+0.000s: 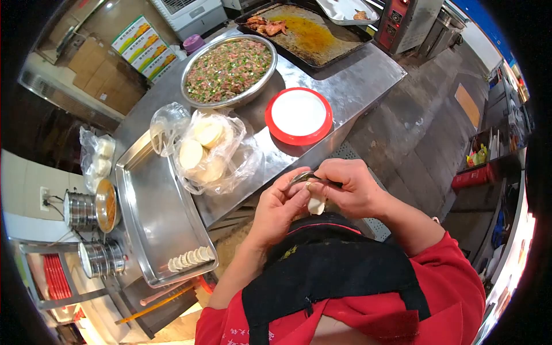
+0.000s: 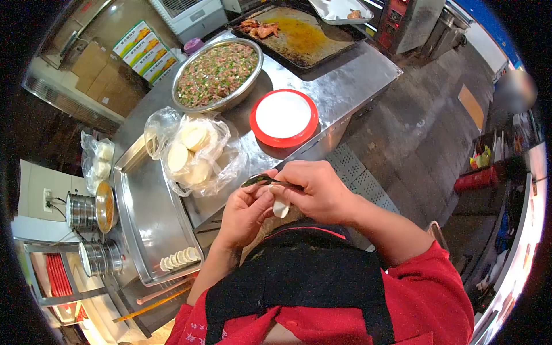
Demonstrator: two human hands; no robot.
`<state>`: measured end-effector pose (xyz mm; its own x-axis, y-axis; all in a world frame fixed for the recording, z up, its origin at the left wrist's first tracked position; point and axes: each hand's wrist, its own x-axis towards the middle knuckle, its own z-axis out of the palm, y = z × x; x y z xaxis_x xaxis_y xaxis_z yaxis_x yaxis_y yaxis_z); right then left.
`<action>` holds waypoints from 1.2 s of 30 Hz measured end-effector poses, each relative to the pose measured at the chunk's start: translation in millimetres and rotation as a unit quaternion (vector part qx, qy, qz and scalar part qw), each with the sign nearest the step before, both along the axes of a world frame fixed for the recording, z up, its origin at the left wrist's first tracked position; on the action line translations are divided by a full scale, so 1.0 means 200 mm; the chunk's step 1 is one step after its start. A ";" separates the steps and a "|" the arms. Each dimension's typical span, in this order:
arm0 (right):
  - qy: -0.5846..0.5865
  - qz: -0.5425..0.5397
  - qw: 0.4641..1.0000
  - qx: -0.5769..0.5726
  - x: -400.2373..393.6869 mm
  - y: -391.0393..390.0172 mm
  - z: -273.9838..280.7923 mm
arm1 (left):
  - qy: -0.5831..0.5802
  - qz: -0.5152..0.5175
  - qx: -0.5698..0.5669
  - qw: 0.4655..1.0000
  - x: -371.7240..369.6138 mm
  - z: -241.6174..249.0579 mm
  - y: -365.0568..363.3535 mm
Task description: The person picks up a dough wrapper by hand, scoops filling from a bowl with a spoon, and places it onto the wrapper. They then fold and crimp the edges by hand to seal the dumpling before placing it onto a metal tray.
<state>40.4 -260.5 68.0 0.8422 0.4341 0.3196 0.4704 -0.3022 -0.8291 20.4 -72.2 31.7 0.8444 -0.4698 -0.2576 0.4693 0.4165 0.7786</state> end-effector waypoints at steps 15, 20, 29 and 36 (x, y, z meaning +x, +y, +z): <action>-0.061 0.046 0.997 -0.013 0.10 0.05 -0.06 | 0.036 -0.012 0.045 0.998 0.02 0.02 0.03; 0.054 -0.086 0.995 -0.003 0.06 0.05 -0.03 | -0.048 0.123 0.032 0.991 -0.01 -0.06 0.02; -0.016 -0.029 0.998 0.044 0.03 0.20 -0.08 | -0.299 0.234 0.176 0.908 -0.03 -0.07 0.05; -0.115 0.014 0.993 0.007 0.04 0.18 -0.12 | -0.155 0.195 0.157 0.956 -0.09 -0.03 0.05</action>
<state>48.2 -224.4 43.6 0.7339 0.4509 0.5080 0.6559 -0.2762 -0.7025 2.7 -61.3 24.9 0.9980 -0.0452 -0.0433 0.0527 0.2358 0.9704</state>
